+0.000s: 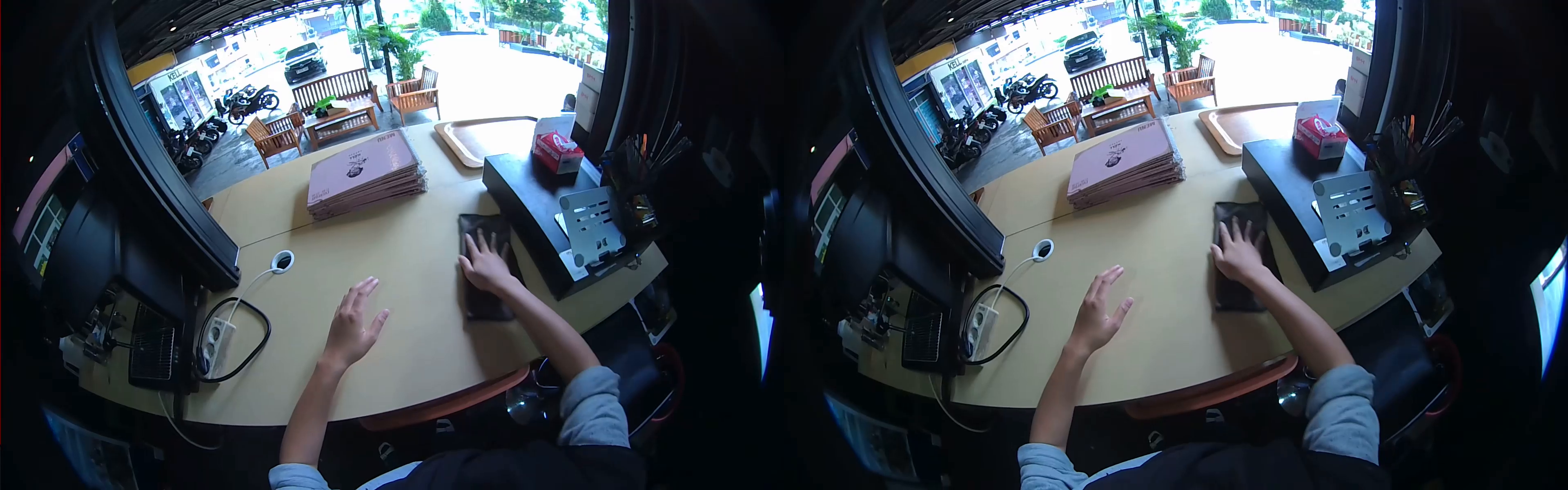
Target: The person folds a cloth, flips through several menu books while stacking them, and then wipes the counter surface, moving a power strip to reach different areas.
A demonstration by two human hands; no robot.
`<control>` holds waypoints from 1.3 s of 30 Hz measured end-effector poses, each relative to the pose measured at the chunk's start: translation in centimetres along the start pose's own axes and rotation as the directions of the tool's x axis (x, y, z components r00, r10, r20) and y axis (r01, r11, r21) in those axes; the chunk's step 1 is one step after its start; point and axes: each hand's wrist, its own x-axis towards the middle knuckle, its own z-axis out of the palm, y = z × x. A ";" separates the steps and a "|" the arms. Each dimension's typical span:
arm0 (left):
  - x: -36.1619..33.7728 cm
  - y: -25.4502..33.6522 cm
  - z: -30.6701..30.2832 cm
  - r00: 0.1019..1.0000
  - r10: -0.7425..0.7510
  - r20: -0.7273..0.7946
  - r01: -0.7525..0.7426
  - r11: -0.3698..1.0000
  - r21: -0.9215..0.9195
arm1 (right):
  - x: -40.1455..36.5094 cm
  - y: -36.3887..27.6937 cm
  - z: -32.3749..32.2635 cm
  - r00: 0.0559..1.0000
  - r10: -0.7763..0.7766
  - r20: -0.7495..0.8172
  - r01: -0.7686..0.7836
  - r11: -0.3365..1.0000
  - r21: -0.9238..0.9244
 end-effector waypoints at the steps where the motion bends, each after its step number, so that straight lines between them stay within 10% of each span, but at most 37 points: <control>1: -0.3 0.6 -0.1 1.000 0.014 -0.027 -0.014 1.000 -0.007 | 1.7 -1.7 0.9 0.998 -0.050 -0.030 0.049 0.998 -0.035; 3: -1.0 2.0 -0.2 0.998 0.032 -0.049 -0.032 0.999 -0.013 | 1.8 -7.4 2.6 0.948 -0.307 -0.089 0.305 0.952 -0.030; 6: -1.2 2.8 0.1 0.984 0.092 -0.155 -0.099 0.994 -0.038 | -3.6 -15.9 6.7 0.554 -0.831 0.046 0.828 0.545 -0.129; 7: -1.2 2.8 0.2 0.982 0.084 -0.170 -0.091 0.995 -0.034 | -6.4 -16.5 7.9 0.383 -0.844 -0.375 0.920 0.316 0.230; 8: -1.2 2.9 0.3 0.980 0.074 -0.184 -0.081 0.996 -0.031 | -8.3 -17.4 9.6 0.504 -0.777 -0.377 0.776 0.216 0.592; 11: -0.8 2.9 0.8 0.976 0.053 -0.213 -0.063 0.997 -0.037 | -6.2 -14.7 6.1 0.496 -0.852 -0.168 0.839 0.420 0.346; 16: -1.8 3.8 2.0 0.990 0.037 -0.134 -0.044 0.998 -0.043 | 0.1 -1.5 2.0 0.954 -0.232 -0.189 0.241 0.970 0.022; 26: -9.4 -0.2 -2.1 0.978 -0.077 -0.196 0.060 0.994 -0.093 | -15.5 0.9 -0.7 0.983 0.168 -0.078 -0.174 0.981 -0.081; 34: -22.3 -5.1 -9.6 0.866 -0.222 -0.448 0.218 0.974 -0.061 | -3.0 -11.0 3.7 0.964 -0.263 -0.024 0.260 0.962 -0.086; 39: -28.2 -6.0 -12.5 0.782 -0.305 -0.543 0.293 0.950 -0.111 | -9.4 -28.2 8.8 0.627 -0.778 0.032 0.777 0.622 -0.095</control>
